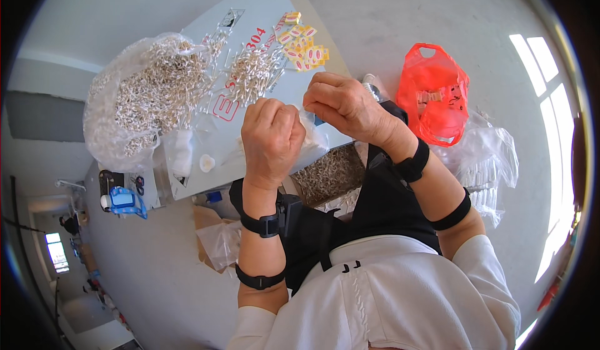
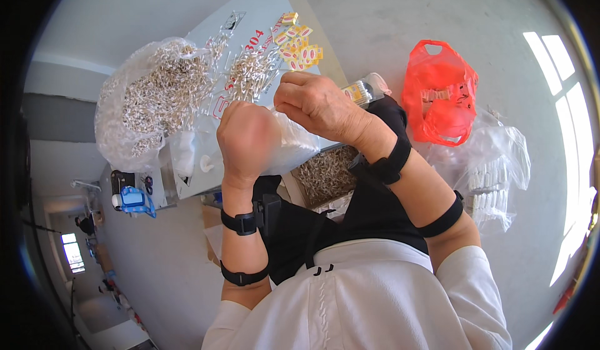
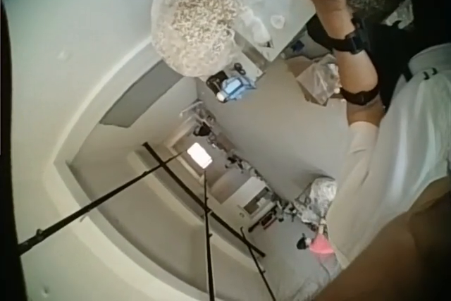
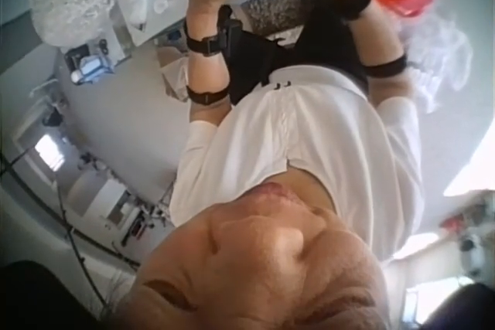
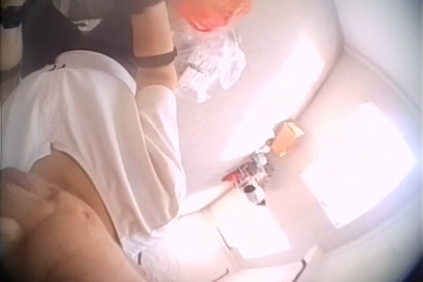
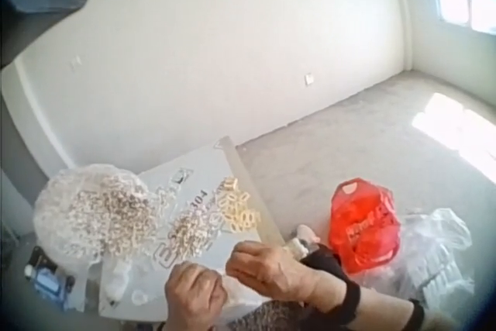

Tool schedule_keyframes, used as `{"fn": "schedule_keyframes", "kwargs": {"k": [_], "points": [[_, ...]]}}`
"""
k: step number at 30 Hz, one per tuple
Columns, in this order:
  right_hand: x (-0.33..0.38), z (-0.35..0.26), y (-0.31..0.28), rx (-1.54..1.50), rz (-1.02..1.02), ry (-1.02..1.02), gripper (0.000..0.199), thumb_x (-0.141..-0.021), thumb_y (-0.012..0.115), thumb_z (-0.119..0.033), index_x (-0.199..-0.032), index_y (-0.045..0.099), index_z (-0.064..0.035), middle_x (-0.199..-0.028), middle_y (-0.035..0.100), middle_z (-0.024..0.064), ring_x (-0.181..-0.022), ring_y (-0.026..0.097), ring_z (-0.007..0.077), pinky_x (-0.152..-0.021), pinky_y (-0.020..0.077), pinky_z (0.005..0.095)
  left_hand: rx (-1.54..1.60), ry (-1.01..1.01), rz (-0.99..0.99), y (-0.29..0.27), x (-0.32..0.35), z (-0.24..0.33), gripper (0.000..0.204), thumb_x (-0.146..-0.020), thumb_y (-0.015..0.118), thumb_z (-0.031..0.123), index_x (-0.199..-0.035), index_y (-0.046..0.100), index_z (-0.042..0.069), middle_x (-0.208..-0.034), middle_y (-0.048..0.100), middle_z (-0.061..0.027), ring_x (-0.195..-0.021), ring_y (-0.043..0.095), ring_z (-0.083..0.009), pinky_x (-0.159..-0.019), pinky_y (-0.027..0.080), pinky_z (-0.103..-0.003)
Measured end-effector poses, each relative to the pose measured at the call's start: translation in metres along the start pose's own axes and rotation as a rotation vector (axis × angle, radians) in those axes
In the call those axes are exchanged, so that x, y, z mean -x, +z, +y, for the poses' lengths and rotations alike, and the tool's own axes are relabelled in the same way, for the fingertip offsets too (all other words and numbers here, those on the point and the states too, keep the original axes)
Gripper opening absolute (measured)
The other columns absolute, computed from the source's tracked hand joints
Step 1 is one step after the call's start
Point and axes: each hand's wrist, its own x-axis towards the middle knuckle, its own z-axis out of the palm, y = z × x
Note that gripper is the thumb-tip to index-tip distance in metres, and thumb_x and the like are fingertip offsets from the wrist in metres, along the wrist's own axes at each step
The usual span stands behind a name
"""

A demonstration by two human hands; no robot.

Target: The person is manually packaging individual sets of cotton swabs into plastic sleeves and applying labels.

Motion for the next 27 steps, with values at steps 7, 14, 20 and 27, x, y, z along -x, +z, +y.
{"fn": "schedule_keyframes", "kwargs": {"k": [7, 14, 20, 27], "points": [[0.000, -0.001, 0.007, 0.027, -0.031, -0.027, 0.009, -0.079, 0.069, -0.001, -0.085, 0.062, -0.0007, -0.082, 0.057, 0.0095, -0.079, 0.058, 0.0290, -0.068, 0.0477, 0.0364, 0.027, -0.010, 0.012, 0.002, 0.000, -0.001, 0.016, -0.067, 0.066, -0.005, -0.074, 0.055, 0.004, -0.072, 0.051, -0.0088, -0.071, 0.055, -0.0283, -0.065, 0.044, -0.040], [-0.002, 0.003, 0.010, 0.006, 0.009, -0.009, 0.011, -0.077, 0.068, -0.001, -0.080, 0.058, -0.0004, -0.078, 0.056, 0.0102, -0.077, 0.057, 0.0297, -0.067, 0.0472, 0.0379, -0.064, -0.012, -0.007, -0.014, 0.017, -0.015, 0.017, -0.066, 0.065, -0.005, -0.074, 0.055, 0.006, -0.070, 0.051, -0.0066, -0.068, 0.054, -0.0262, -0.063, 0.041, -0.039], [0.002, 0.001, 0.007, 0.031, -0.029, 0.068, 0.013, -0.076, 0.069, -0.005, -0.079, 0.057, -0.0016, -0.078, 0.055, 0.0106, -0.078, 0.057, 0.0318, -0.067, 0.0470, 0.0398, -0.130, -0.060, -0.004, -0.034, 0.044, -0.030, 0.021, -0.063, 0.065, -0.007, -0.077, 0.056, 0.005, -0.072, 0.053, -0.0069, -0.069, 0.054, -0.0263, -0.063, 0.041, -0.038], [-0.028, -0.021, 0.022, 0.519, 0.063, -0.270, 0.014, -0.073, 0.073, -0.016, -0.075, 0.062, -0.0081, -0.078, 0.058, 0.0017, -0.090, 0.058, 0.0210, -0.078, 0.0445, 0.0365, -0.022, -0.107, 0.029, -0.030, 0.039, -0.028, 0.020, -0.062, 0.065, -0.007, -0.076, 0.054, 0.004, -0.074, 0.052, -0.0090, -0.072, 0.053, -0.0282, -0.066, 0.043, -0.040]]}}
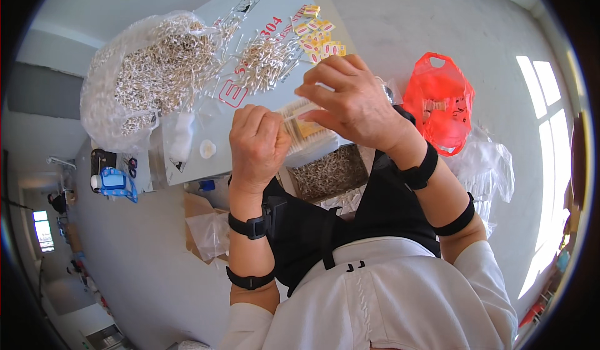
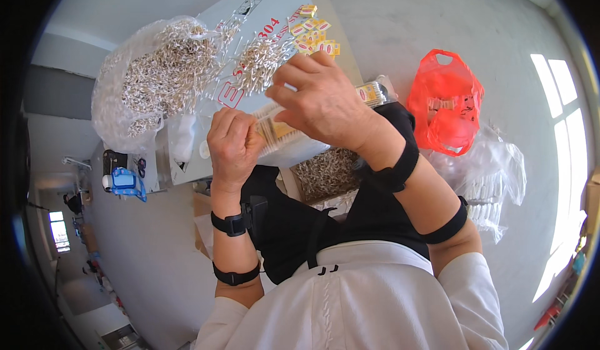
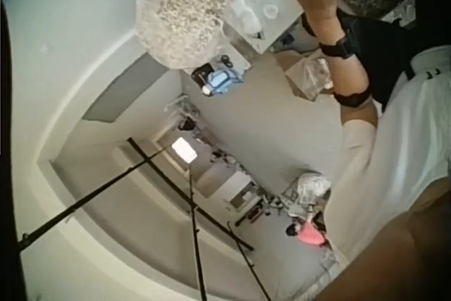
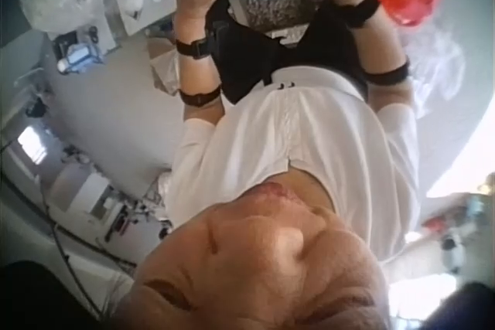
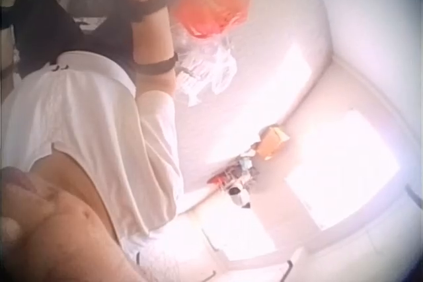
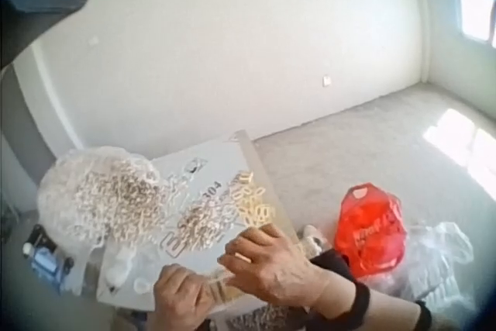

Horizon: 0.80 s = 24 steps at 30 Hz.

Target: The person is manually packaging individual sets of cotton swabs into plastic sleeves and applying labels.

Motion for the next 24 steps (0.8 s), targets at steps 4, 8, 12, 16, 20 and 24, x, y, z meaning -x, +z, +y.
{"fn": "schedule_keyframes", "kwargs": {"k": [4, 8, 12, 16, 20, 24], "points": [[0.000, -0.003, 0.015, -0.029, -0.221, -0.059, 0.012, -0.069, 0.066, -0.012, -0.075, 0.056, -0.0083, -0.075, 0.052, 0.0033, -0.080, 0.055, 0.0243, -0.073, 0.0426, 0.0365, -0.014, 0.061, 0.009, 0.008, -0.008, 0.004, 0.019, -0.062, 0.065, -0.004, -0.076, 0.054, 0.004, -0.073, 0.049, -0.0082, -0.071, 0.052, -0.0274, -0.066, 0.042, -0.039], [0.001, -0.003, 0.019, -0.104, -0.177, -0.052, 0.011, -0.070, 0.066, -0.009, -0.074, 0.056, -0.0076, -0.075, 0.053, 0.0048, -0.079, 0.055, 0.0255, -0.073, 0.0431, 0.0368, -0.039, 0.061, 0.023, 0.003, -0.004, -0.003, 0.019, -0.062, 0.065, -0.003, -0.074, 0.054, 0.005, -0.072, 0.048, -0.0072, -0.070, 0.051, -0.0266, -0.066, 0.041, -0.039], [0.002, 0.000, 0.020, -0.115, -0.153, -0.008, 0.008, -0.068, 0.064, -0.009, -0.070, 0.056, -0.0074, -0.074, 0.055, 0.0048, -0.081, 0.057, 0.0246, -0.072, 0.0450, 0.0366, -0.087, 0.035, 0.007, -0.006, 0.002, -0.010, 0.021, -0.060, 0.065, -0.005, -0.074, 0.054, 0.006, -0.070, 0.048, -0.0066, -0.068, 0.051, -0.0264, -0.065, 0.041, -0.038], [0.001, 0.000, 0.021, -0.163, -0.182, 0.027, 0.009, -0.069, 0.065, -0.006, -0.071, 0.056, -0.0061, -0.075, 0.056, 0.0057, -0.081, 0.057, 0.0258, -0.075, 0.0464, 0.0379, -0.122, 0.032, 0.039, -0.018, 0.010, -0.018, 0.023, -0.060, 0.065, -0.009, -0.074, 0.054, 0.005, -0.070, 0.050, -0.0065, -0.068, 0.052, -0.0262, -0.064, 0.041, -0.038], [0.000, -0.001, 0.021, -0.238, -0.165, 0.052, 0.012, -0.073, 0.067, -0.001, -0.076, 0.056, -0.0051, -0.074, 0.054, 0.0080, -0.078, 0.054, 0.0296, -0.073, 0.0450, 0.0391, -0.141, 0.008, 0.059, -0.028, 0.016, -0.024, 0.024, -0.060, 0.063, -0.010, -0.074, 0.053, 0.007, -0.069, 0.048, -0.0053, -0.066, 0.051, -0.0254, -0.062, 0.039, -0.038], [0.002, 0.000, 0.020, -0.280, -0.164, 0.072, 0.012, -0.075, 0.067, -0.001, -0.076, 0.056, -0.0047, -0.074, 0.054, 0.0082, -0.078, 0.054, 0.0301, -0.071, 0.0453, 0.0399, -0.156, -0.012, 0.067, -0.037, 0.024, -0.030, 0.025, -0.060, 0.062, -0.011, -0.074, 0.052, 0.007, -0.069, 0.049, -0.0050, -0.066, 0.051, -0.0251, -0.062, 0.039, -0.037]]}}
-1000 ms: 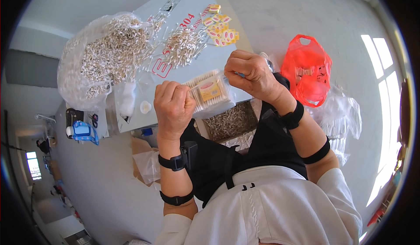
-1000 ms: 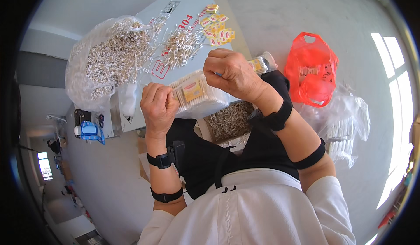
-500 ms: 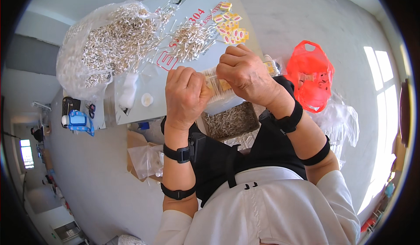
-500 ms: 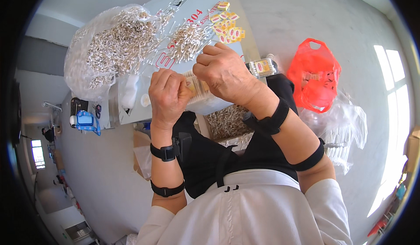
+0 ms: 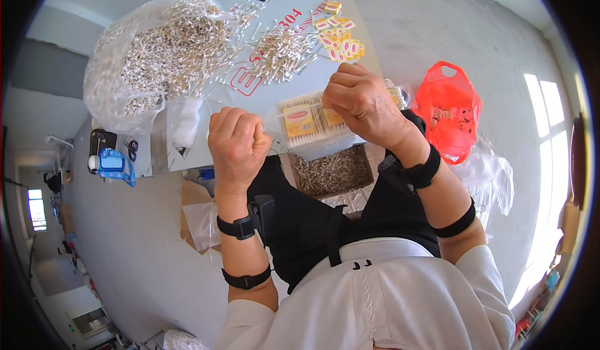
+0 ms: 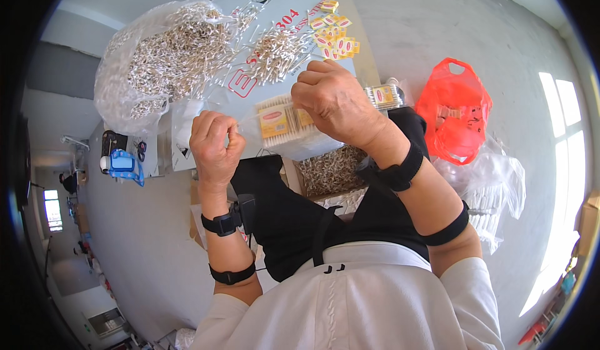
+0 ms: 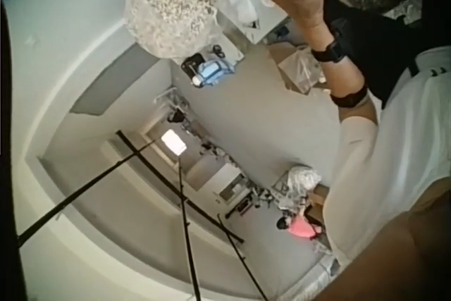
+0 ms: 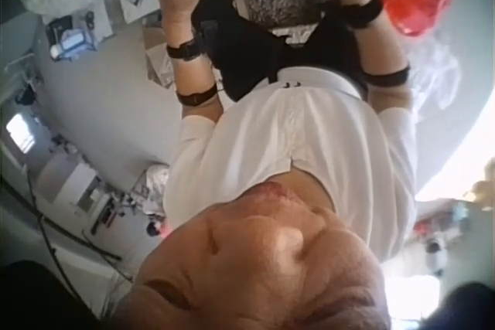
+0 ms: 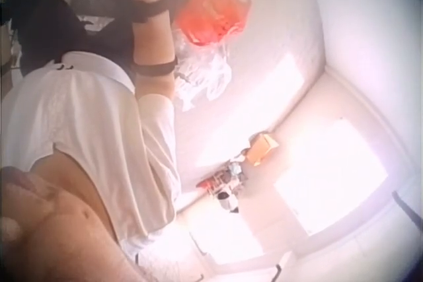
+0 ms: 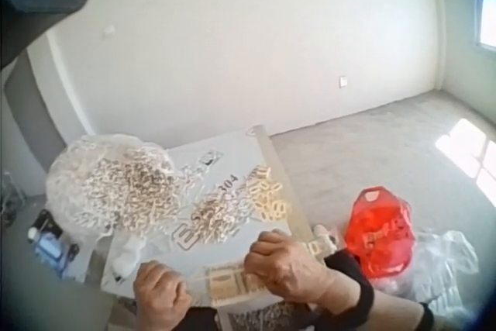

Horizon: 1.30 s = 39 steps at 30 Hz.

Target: The person is manually packaging individual sets of cotton swabs into plastic sleeves and applying labels.

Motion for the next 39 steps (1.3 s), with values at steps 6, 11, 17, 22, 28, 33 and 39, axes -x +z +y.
{"fn": "schedule_keyframes", "kwargs": {"k": [6, 11, 17, 22, 28, 33, 39], "points": [[0.006, 0.009, -0.008, 0.031, -0.011, 0.060, 0.010, -0.076, 0.067, -0.003, -0.074, 0.057, -0.0051, -0.075, 0.058, 0.0073, -0.081, 0.057, 0.0291, -0.074, 0.0479, 0.0397, 0.040, -0.278, 0.041, -0.036, 0.027, -0.027, 0.017, -0.069, 0.061, -0.006, -0.082, 0.057, 0.003, -0.076, 0.056, -0.0080, -0.071, 0.055, -0.0256, -0.070, 0.044, -0.036], [0.005, 0.005, -0.004, -0.037, 0.003, 0.090, 0.008, -0.077, 0.066, -0.001, -0.077, 0.058, -0.0025, -0.076, 0.057, 0.0091, -0.079, 0.056, 0.0303, -0.074, 0.0472, 0.0393, 0.349, -0.346, 0.055, -0.035, -0.003, 0.000, 0.022, -0.081, 0.066, 0.003, -0.102, 0.065, 0.001, -0.100, 0.061, -0.0085, -0.089, 0.059, -0.0223, -0.078, 0.047, -0.032], [0.005, 0.006, -0.005, -0.012, -0.022, 0.100, 0.009, -0.080, 0.067, -0.006, -0.078, 0.058, -0.0046, -0.077, 0.059, 0.0076, -0.082, 0.058, 0.0302, -0.076, 0.0477, 0.0404, 0.477, -0.325, -0.061, -0.005, -0.002, 0.002, 0.021, -0.079, 0.074, 0.003, -0.099, 0.066, 0.001, -0.098, 0.061, -0.0086, -0.088, 0.059, -0.0214, -0.074, 0.048, -0.032], [-0.002, -0.007, -0.003, 0.078, 0.014, 0.122, 0.009, -0.079, 0.070, -0.009, -0.085, 0.064, -0.0042, -0.086, 0.062, 0.0071, -0.088, 0.059, 0.0292, -0.084, 0.0471, 0.0396, 0.457, -0.349, -0.003, 0.009, 0.003, 0.003, 0.012, -0.079, 0.070, -0.007, -0.084, 0.062, -0.001, -0.084, 0.059, -0.0070, -0.077, 0.058, -0.0200, -0.067, 0.048, -0.030], [-0.009, -0.007, 0.007, 0.104, -0.052, 0.074, 0.012, -0.079, 0.071, -0.011, -0.086, 0.063, -0.0046, -0.087, 0.061, 0.0080, -0.089, 0.058, 0.0292, -0.082, 0.0472, 0.0413, 0.405, -0.368, 0.020, 0.005, -0.008, 0.012, 0.014, -0.076, 0.073, -0.002, -0.086, 0.063, 0.001, -0.085, 0.060, -0.0082, -0.081, 0.060, -0.0233, -0.075, 0.048, -0.035], [-0.010, -0.009, 0.016, 0.150, -0.068, 0.041, 0.013, -0.078, 0.069, -0.010, -0.081, 0.059, -0.0038, -0.083, 0.056, 0.0089, -0.086, 0.057, 0.0303, -0.077, 0.0474, 0.0418, 0.260, -0.200, -0.054, 0.014, -0.015, 0.017, 0.017, -0.073, 0.073, -0.001, -0.087, 0.064, 0.005, -0.086, 0.061, -0.0072, -0.085, 0.060, -0.0274, -0.077, 0.045, -0.037], [-0.010, -0.009, 0.018, 0.142, -0.030, 0.020, 0.012, -0.078, 0.068, -0.008, -0.081, 0.057, -0.0030, -0.083, 0.055, 0.0095, -0.084, 0.055, 0.0303, -0.076, 0.0474, 0.0416, 0.234, -0.150, -0.080, 0.021, -0.015, 0.017, 0.017, -0.071, 0.069, -0.003, -0.083, 0.060, 0.004, -0.083, 0.058, -0.0064, -0.084, 0.058, -0.0287, -0.073, 0.044, -0.039]]}}
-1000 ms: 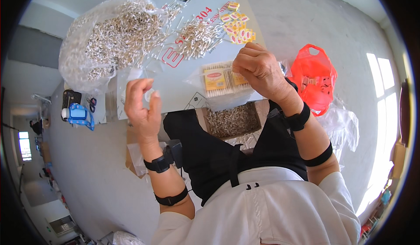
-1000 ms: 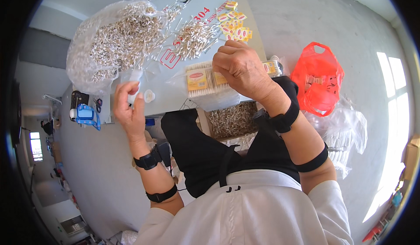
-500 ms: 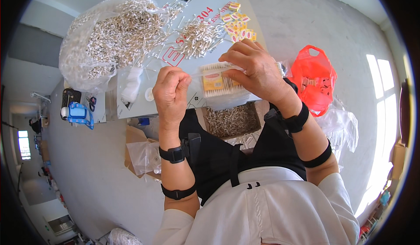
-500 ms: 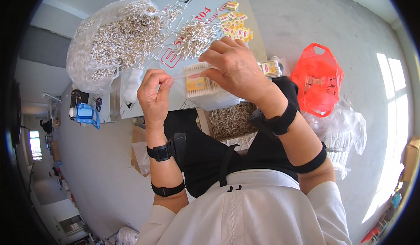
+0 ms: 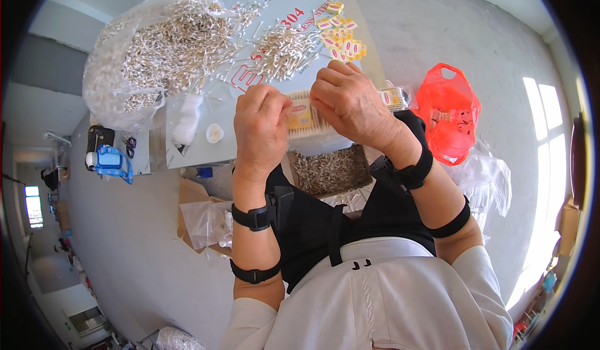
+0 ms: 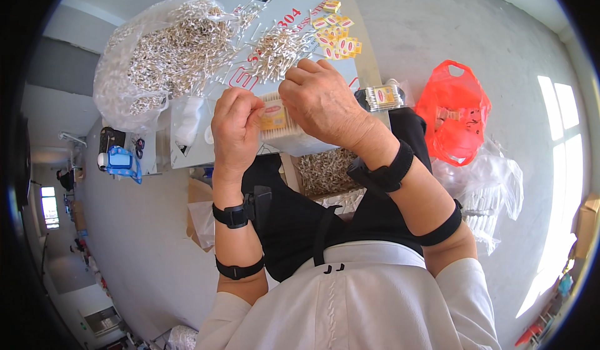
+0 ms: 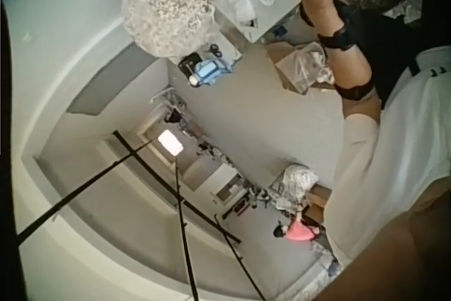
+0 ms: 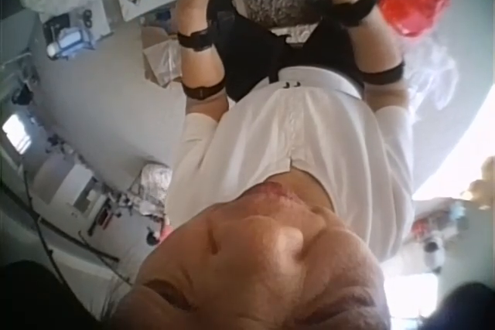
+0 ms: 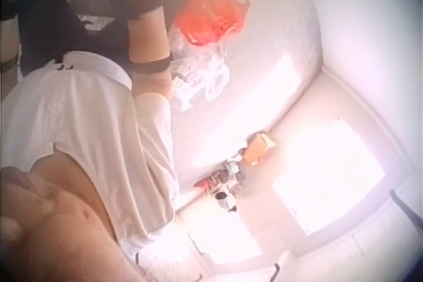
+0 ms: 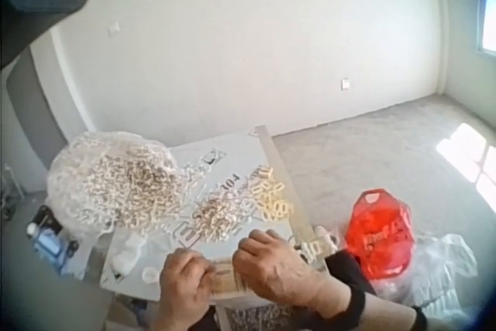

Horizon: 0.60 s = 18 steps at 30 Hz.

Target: The person is manually packaging individual sets of cotton swabs into plastic sleeves and applying labels.

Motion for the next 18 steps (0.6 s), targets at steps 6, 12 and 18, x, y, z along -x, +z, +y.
{"fn": "schedule_keyframes", "kwargs": {"k": [6, 12, 18], "points": [[-0.003, -0.004, 0.005, -0.020, 0.011, -0.016, 0.016, -0.074, 0.070, -0.010, -0.081, 0.057, -0.0032, -0.081, 0.054, 0.0081, -0.082, 0.054, 0.0292, -0.074, 0.0468, 0.0408, -0.071, 0.017, 0.027, 0.005, 0.002, 0.007, 0.014, -0.073, 0.067, -0.005, -0.081, 0.058, 0.003, -0.082, 0.056, -0.0088, -0.081, 0.057, -0.0301, -0.072, 0.045, -0.040], [-0.005, -0.007, 0.020, -0.040, 0.068, -0.028, 0.017, -0.066, 0.073, -0.014, -0.069, 0.059, -0.0058, -0.075, 0.056, 0.0058, -0.079, 0.056, 0.0259, -0.073, 0.0481, 0.0381, -0.082, 0.054, 0.024, 0.008, 0.000, 0.007, 0.015, -0.071, 0.068, -0.004, -0.081, 0.058, 0.003, -0.080, 0.055, -0.0095, -0.079, 0.057, -0.0302, -0.070, 0.045, -0.041], [-0.004, -0.007, 0.019, -0.085, 0.110, -0.042, 0.016, -0.065, 0.072, -0.010, -0.067, 0.056, -0.0050, -0.073, 0.055, 0.0069, -0.077, 0.056, 0.0270, -0.071, 0.0486, 0.0388, -0.078, 0.054, 0.053, 0.002, 0.008, -0.008, 0.020, -0.066, 0.066, -0.007, -0.078, 0.053, 0.004, -0.077, 0.053, -0.0097, -0.074, 0.056, -0.0306, -0.065, 0.046, -0.042]]}}
